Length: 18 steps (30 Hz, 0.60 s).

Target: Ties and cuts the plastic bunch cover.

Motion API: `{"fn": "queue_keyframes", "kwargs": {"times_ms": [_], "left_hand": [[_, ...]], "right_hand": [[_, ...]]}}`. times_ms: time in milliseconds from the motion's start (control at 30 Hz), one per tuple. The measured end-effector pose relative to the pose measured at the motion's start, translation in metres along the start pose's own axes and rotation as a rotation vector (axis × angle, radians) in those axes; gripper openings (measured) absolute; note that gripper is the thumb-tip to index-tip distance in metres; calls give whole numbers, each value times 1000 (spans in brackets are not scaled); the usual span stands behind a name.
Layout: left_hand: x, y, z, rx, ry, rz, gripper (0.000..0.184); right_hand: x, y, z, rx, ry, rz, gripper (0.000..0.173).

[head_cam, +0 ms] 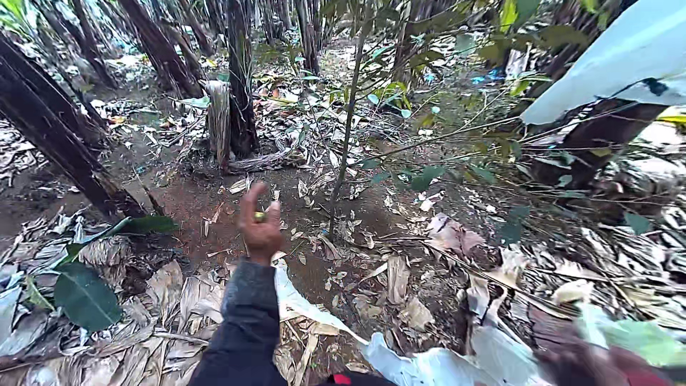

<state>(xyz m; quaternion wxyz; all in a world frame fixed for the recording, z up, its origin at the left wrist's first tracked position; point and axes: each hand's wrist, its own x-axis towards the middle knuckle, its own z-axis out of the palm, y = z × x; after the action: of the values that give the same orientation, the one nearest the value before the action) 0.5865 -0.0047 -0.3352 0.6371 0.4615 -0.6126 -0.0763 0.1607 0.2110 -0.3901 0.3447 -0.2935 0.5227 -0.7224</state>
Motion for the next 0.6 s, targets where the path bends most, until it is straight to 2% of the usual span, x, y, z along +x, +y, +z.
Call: {"fn": "queue_keyframes", "kwargs": {"times_ms": [33,67,133,167,200,267,333,367,433,467,600], "left_hand": [[-26,19,44,-220,-211,-94,38],[-54,35,84,-404,-485,-214,37],[-108,67,142,-595,-1103,-384,53],[-136,81,164,-667,-1324,-431,59],[-161,93,181,-726,-1453,-480,60],[-186,105,205,-739,-1535,-583,64],[-182,103,228,-634,-1581,-605,71],[-178,99,239,-577,-1594,-597,65],[-173,89,262,-483,-1564,-595,35],[-171,85,275,-453,-1537,-611,25],[-179,80,326,-462,-1356,-783,21]], "right_hand": [[4,15,14,18,-117,-9,13],[7,28,32,36,-172,-18,12],[15,50,59,22,-217,-37,8],[20,52,61,-31,-223,-39,13],[26,50,56,-111,-245,-34,18],[45,41,33,-260,-275,-4,21],[71,37,4,-358,-269,9,21],[83,38,-9,-399,-258,16,22],[108,40,-31,-434,-235,53,20],[122,38,-41,-423,-230,74,20],[193,14,-75,-176,-176,113,25]]}}
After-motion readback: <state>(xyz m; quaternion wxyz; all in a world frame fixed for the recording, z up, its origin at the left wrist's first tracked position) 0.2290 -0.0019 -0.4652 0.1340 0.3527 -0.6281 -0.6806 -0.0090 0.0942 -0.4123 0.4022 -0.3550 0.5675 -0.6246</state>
